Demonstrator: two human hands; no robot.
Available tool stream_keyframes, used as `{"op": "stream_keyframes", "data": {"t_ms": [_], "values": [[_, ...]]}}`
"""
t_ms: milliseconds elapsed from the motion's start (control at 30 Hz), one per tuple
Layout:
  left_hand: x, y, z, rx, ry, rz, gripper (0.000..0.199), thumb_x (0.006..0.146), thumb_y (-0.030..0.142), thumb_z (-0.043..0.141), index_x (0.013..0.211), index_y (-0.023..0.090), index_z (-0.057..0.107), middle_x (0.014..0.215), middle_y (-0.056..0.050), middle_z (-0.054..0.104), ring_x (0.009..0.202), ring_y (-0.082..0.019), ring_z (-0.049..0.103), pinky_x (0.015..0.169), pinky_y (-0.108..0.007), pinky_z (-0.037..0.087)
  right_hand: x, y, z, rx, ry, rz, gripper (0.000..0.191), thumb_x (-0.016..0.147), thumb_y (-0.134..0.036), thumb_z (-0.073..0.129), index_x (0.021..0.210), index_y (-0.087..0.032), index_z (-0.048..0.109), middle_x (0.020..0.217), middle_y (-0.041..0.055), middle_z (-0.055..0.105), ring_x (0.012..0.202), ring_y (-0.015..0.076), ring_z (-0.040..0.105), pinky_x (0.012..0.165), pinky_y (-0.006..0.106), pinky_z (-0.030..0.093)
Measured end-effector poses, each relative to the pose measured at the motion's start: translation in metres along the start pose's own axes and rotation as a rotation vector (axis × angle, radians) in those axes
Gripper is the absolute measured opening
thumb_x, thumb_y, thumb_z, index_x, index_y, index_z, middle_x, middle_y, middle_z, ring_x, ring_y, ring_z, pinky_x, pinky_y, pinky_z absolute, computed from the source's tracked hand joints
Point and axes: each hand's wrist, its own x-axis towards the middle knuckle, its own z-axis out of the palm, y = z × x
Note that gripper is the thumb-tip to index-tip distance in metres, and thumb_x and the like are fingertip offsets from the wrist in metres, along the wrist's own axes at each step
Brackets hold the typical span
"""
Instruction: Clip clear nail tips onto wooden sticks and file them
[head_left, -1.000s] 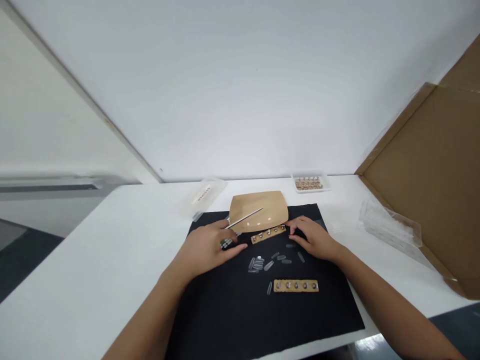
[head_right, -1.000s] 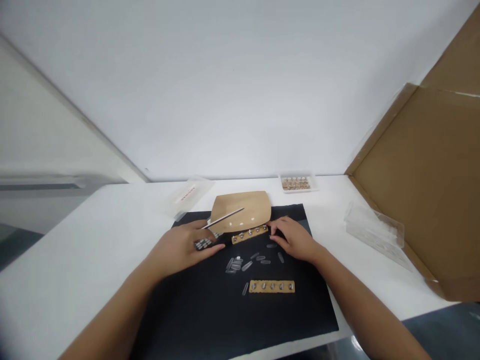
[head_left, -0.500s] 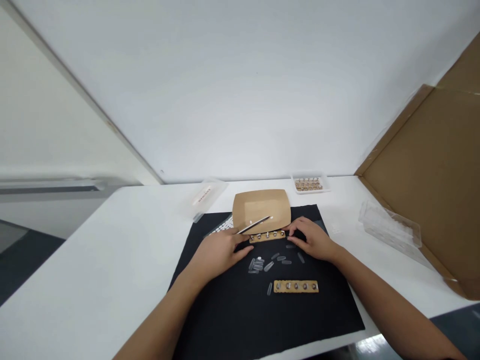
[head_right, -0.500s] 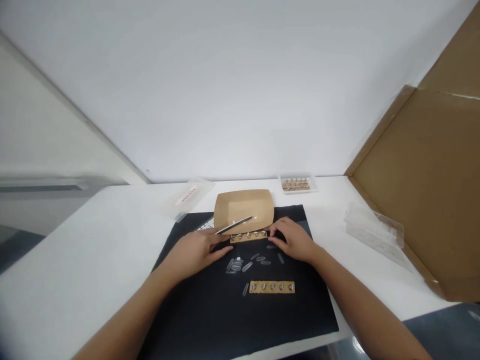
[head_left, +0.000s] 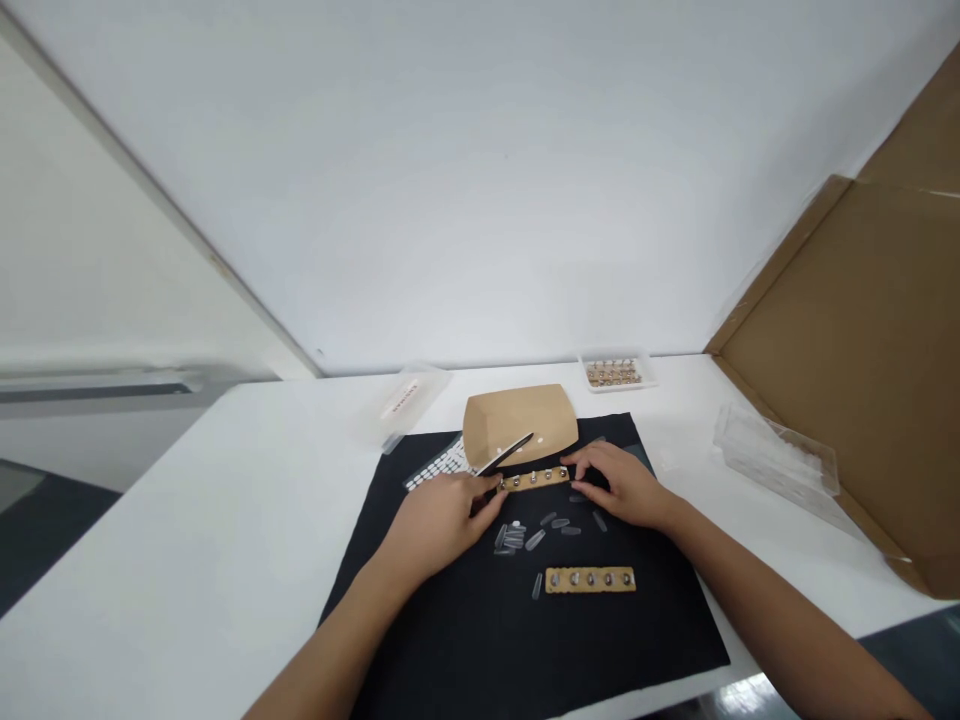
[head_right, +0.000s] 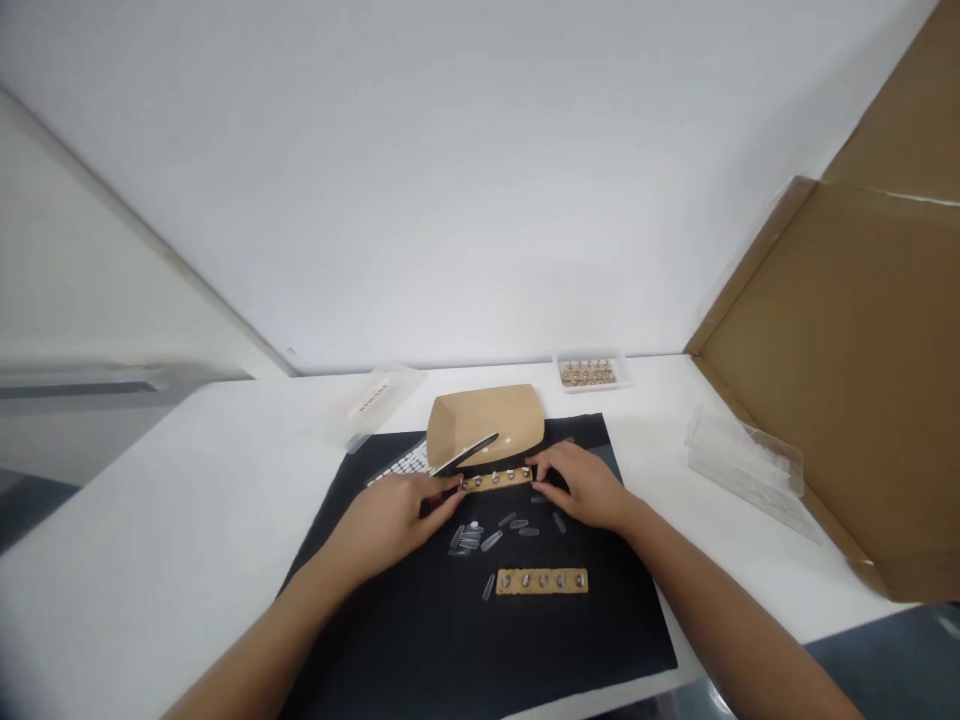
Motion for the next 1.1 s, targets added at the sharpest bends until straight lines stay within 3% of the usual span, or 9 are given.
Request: {"op": "stream_keyframes", "data": {"t_ms": [333,567,833,1100], "values": [[0.002,0.0,0.006,-0.034,-0.006,0.01,0.035,0.101,0.042,0.051,0.105,0.026,0.082,0.089,-0.006,0.08,0.082,-0.024,0.073,0.068,-0.031,0.046,0.002,0.004,0.006,0.004,0.019,-0.029,0.01,0.099,-0.022,0.071,0.101,-0.025,0.062,0.122,0.006,0.075,0.116,0.0238,0.068,0.101,0.044,0.054],[0.001,0.002,0.007,-0.103,0.014,0.026,0.032,0.097,0.048,0.06,0.091,0.026,0.083,0.078,-0.004,0.075,0.074,-0.021,0.069,0.061,-0.029,0.041,0.001,0.002,0.003,0.011,0.002,-0.044,0.007,0.098,-0.022,0.071,0.099,-0.025,0.064,0.118,0.0055,0.077,0.112,0.0231,0.07,0.098,0.044,0.057],[0.001,0.006,0.015,-0.188,0.077,0.053,0.03,0.099,0.044,0.059,0.105,0.026,0.083,0.082,-0.004,0.074,0.076,-0.02,0.069,0.068,-0.029,0.046,0.001,0.003,0.001,-0.003,-0.02,-0.041,0.008,0.097,-0.022,0.072,0.1,-0.026,0.066,0.12,0.0052,0.077,0.114,0.0234,0.07,0.099,0.044,0.057],[0.003,0.009,0.023,-0.261,0.11,0.054,0.027,0.099,0.039,0.059,0.1,0.025,0.083,0.079,-0.004,0.072,0.073,-0.019,0.067,0.067,-0.03,0.045,0.001,0.001,0.0,0.005,-0.031,-0.042,0.007,0.098,-0.022,0.071,0.1,-0.026,0.066,0.121,0.0042,0.076,0.114,0.023,0.07,0.099,0.044,0.057]]}}
